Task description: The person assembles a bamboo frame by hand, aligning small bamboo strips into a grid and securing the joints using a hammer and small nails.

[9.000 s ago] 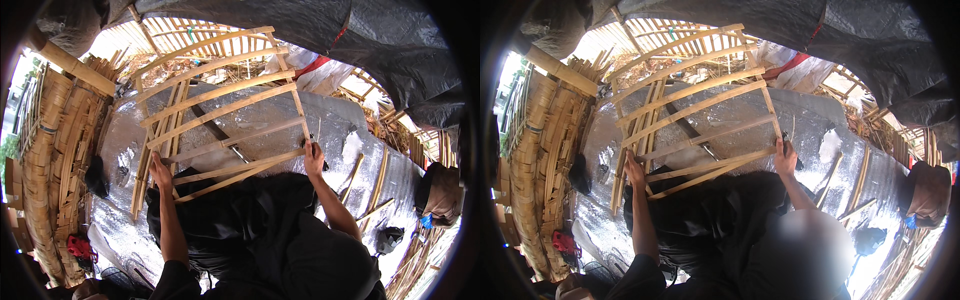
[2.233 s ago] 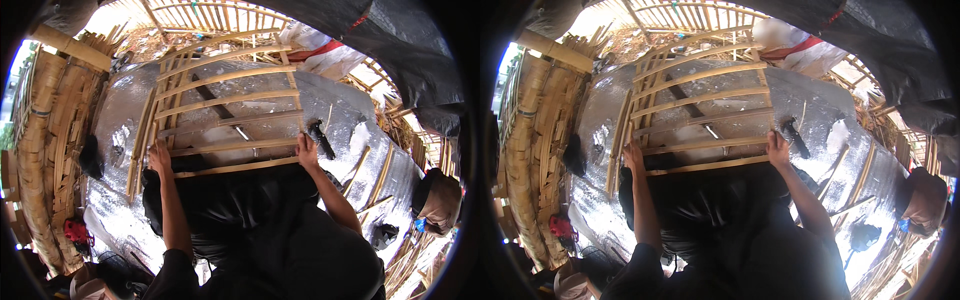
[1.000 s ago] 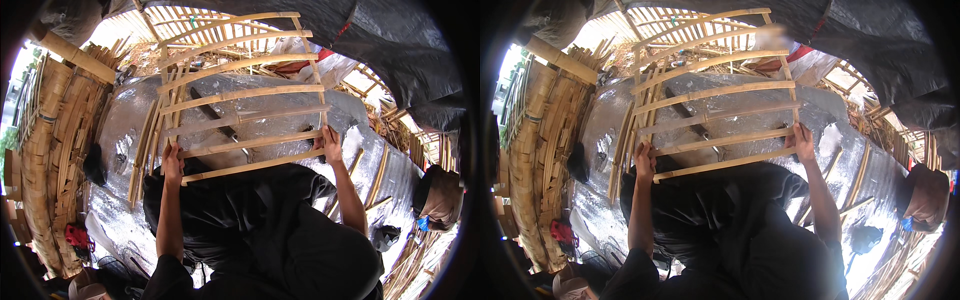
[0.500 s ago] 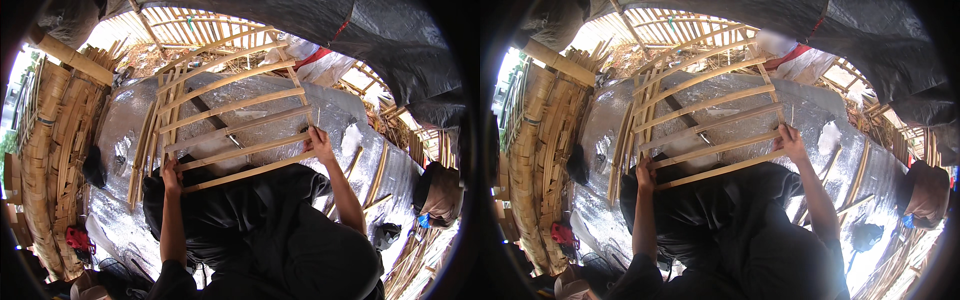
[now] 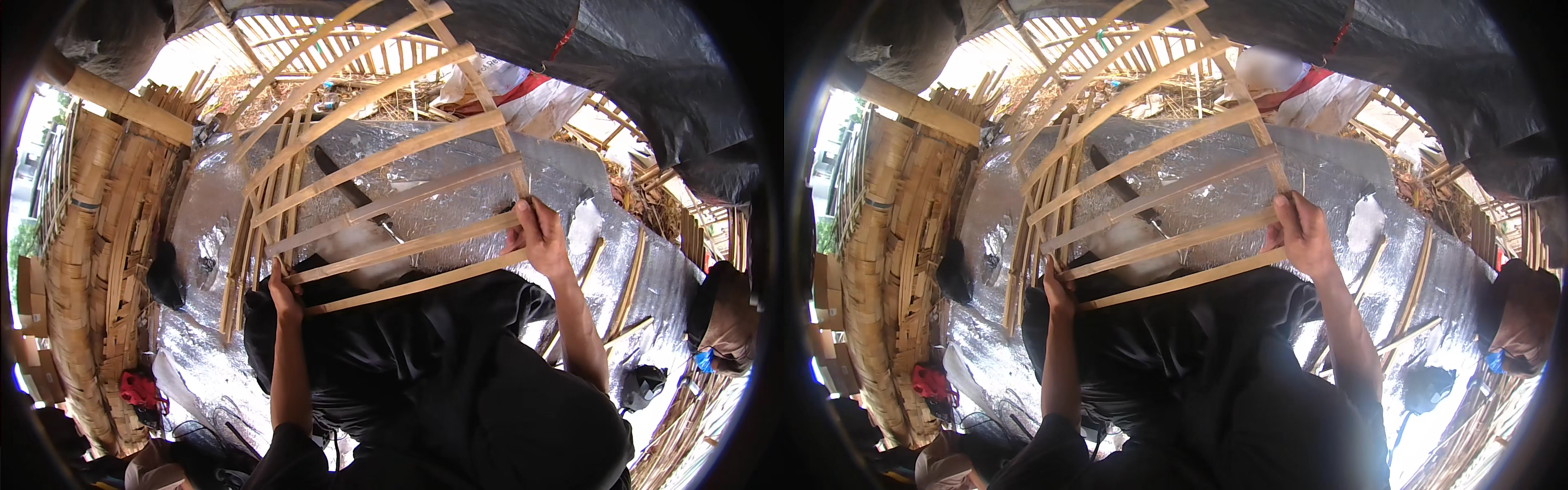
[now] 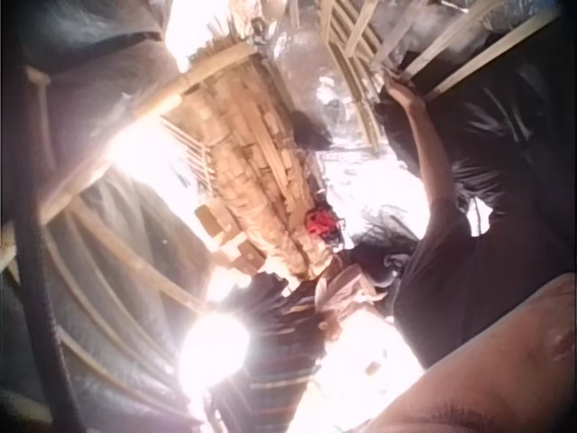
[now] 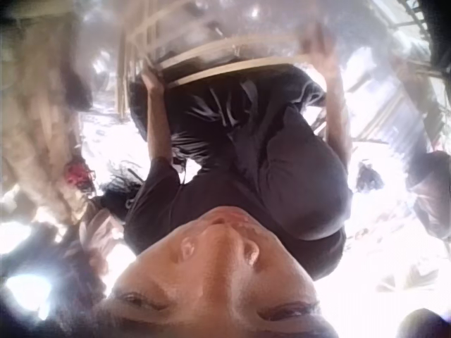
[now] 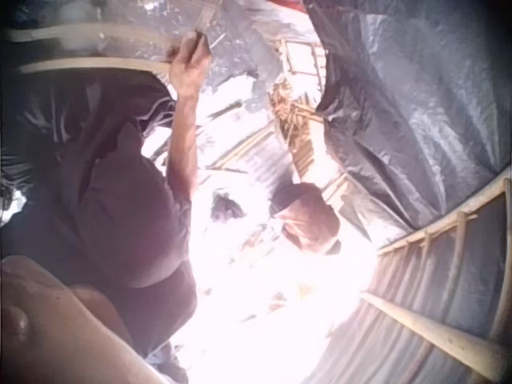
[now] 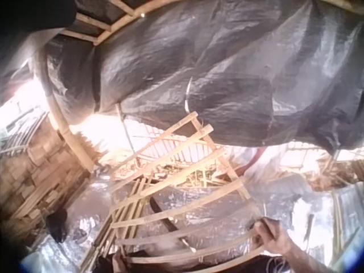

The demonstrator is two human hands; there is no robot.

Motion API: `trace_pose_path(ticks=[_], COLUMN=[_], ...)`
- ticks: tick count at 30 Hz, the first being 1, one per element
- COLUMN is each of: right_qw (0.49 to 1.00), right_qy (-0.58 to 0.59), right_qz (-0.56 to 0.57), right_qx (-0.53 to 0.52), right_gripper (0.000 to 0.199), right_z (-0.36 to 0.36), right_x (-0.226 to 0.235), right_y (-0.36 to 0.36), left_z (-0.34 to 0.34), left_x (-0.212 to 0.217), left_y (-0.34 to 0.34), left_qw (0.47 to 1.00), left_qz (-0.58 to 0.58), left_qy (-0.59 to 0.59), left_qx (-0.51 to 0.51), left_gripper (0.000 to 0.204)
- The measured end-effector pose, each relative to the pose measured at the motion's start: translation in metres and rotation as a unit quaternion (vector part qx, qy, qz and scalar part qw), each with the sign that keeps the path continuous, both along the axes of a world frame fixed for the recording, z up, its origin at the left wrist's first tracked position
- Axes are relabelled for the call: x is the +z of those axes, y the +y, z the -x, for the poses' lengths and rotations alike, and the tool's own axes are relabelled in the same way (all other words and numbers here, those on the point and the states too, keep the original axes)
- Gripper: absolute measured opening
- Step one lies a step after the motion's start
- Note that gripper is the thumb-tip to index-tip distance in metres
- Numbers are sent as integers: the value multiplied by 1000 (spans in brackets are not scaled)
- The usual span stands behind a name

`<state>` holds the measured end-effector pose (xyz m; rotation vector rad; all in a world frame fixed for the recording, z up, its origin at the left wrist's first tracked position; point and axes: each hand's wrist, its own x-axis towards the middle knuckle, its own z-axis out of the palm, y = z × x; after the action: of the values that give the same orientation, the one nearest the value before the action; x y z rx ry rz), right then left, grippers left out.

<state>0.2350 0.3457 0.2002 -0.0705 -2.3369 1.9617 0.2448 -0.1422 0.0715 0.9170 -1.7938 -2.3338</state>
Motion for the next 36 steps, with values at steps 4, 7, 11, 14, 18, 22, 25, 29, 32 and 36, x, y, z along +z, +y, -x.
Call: trace_pose_path(ticks=[4,7,11,14,18,22,25,29,32,36], right_qw=[999,996,998,992,974,959,952,951,943,944], right_qy=[-10,-26,-53,-106,-151,-204,-242,-269,-293,-265], right_qz=[-47,-79,-33,63,169,199,187,154,157,198], right_qx=[11,29,26,2,5,1,-10,-12,-23,-8], right_gripper=[28,31,31,29,30,37,40,41,41,40], right_z=[3,9,21,30,38,43,42,43,38,34], right_x=[37,49,27,-17,-77,-133,-152,-148,-153,-154], right_y=[-14,-15,-8,0,-4,-2,-1,-1,-1,-6], left_z=[0,-1,4,27,55,70,65,41,13,11], left_x=[3,10,3,12,2,-35,-47,1,27,8], left_y=[2,7,-1,-3,-31,-49,-23,86,202,263], left_qw=[1000,1000,999,997,984,918,727,666,674,712], left_qz=[-1,0,10,37,157,385,685,714,552,483], left_qy=[-18,-16,-29,-39,-77,-97,-46,203,353,260], left_qx=[20,21,34,56,-15,-20,28,-72,-341,-439], left_gripper=[38,37,36,40,42,49,54,34,23,23])
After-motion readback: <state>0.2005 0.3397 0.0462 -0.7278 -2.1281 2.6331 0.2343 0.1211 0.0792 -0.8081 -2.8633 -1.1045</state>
